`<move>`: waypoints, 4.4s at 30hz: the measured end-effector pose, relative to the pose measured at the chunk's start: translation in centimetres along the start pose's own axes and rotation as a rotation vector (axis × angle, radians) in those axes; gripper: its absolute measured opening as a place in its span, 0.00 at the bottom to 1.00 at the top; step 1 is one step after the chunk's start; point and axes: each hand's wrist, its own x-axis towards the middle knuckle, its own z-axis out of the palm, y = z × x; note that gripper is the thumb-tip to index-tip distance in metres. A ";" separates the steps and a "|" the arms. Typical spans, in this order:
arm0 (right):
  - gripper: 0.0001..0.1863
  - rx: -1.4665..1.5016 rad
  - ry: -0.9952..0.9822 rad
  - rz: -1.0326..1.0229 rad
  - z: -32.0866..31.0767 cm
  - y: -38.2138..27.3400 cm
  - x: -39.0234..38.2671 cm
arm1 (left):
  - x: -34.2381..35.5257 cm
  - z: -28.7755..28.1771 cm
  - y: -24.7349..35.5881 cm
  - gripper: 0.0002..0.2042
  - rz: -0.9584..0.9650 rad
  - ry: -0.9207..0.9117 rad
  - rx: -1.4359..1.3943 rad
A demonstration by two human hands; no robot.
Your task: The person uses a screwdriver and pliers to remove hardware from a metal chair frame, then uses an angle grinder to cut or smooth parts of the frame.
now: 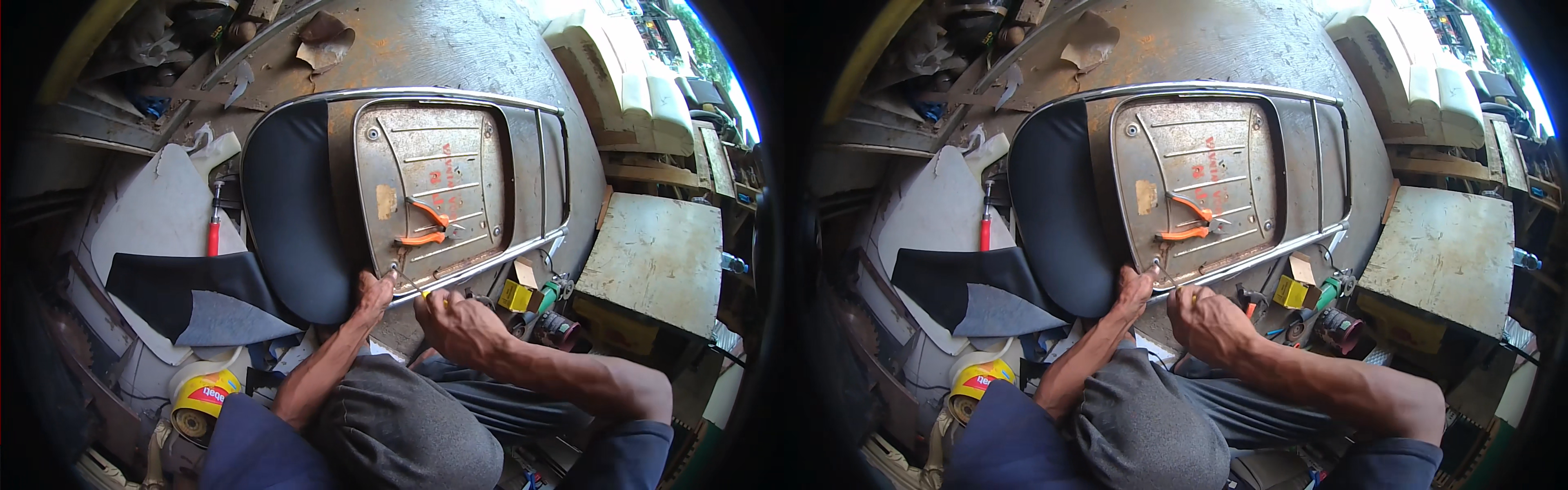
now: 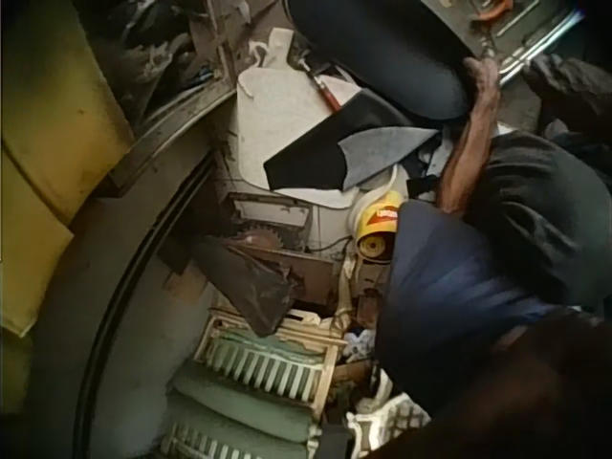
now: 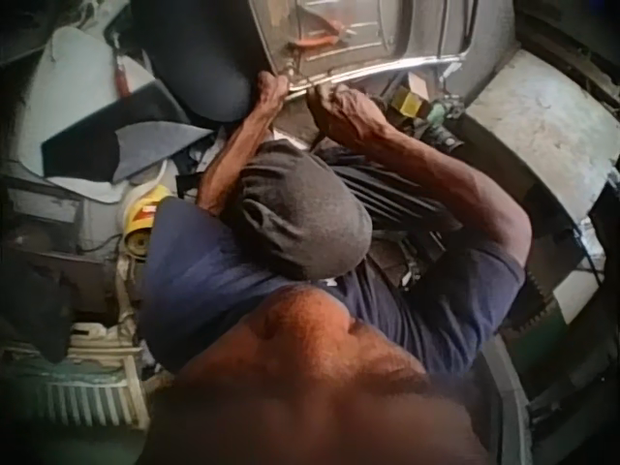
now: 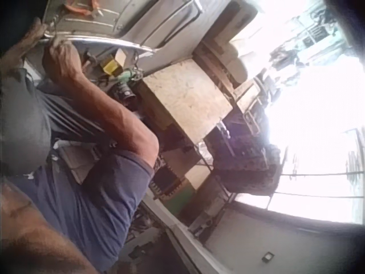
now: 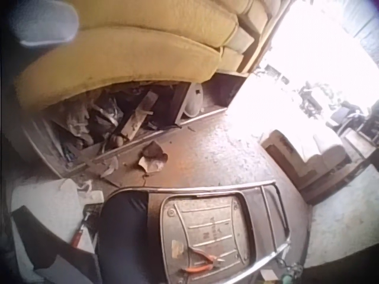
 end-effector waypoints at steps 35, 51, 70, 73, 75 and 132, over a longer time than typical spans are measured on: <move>0.32 0.971 0.045 0.651 -1.5 0.7 0.2 | 0.8 0.0 -2.2 0.19 0.091 -0.006 0.062; 0.24 0.627 0.057 0.470 -1.8 0.6 0.5 | -1.3 -1.1 1.5 0.20 -0.005 0.016 0.101; 0.15 0.659 0.408 0.168 -5.4 6.2 -4.8 | 0.0 -1.1 -0.7 0.21 0.142 0.002 -0.094; 0.18 0.561 0.404 0.138 -0.4 9.9 -5.8 | -0.3 -1.6 0.3 0.22 0.163 -0.064 -0.165; 0.18 0.582 0.265 0.341 4.2 11.4 -3.8 | -2.4 -2.1 2.8 0.24 0.129 -0.103 -0.163; 0.25 2.162 1.024 0.284 31.3 11.0 -6.8 | -9.0 -1.8 14.0 0.11 0.859 0.027 0.655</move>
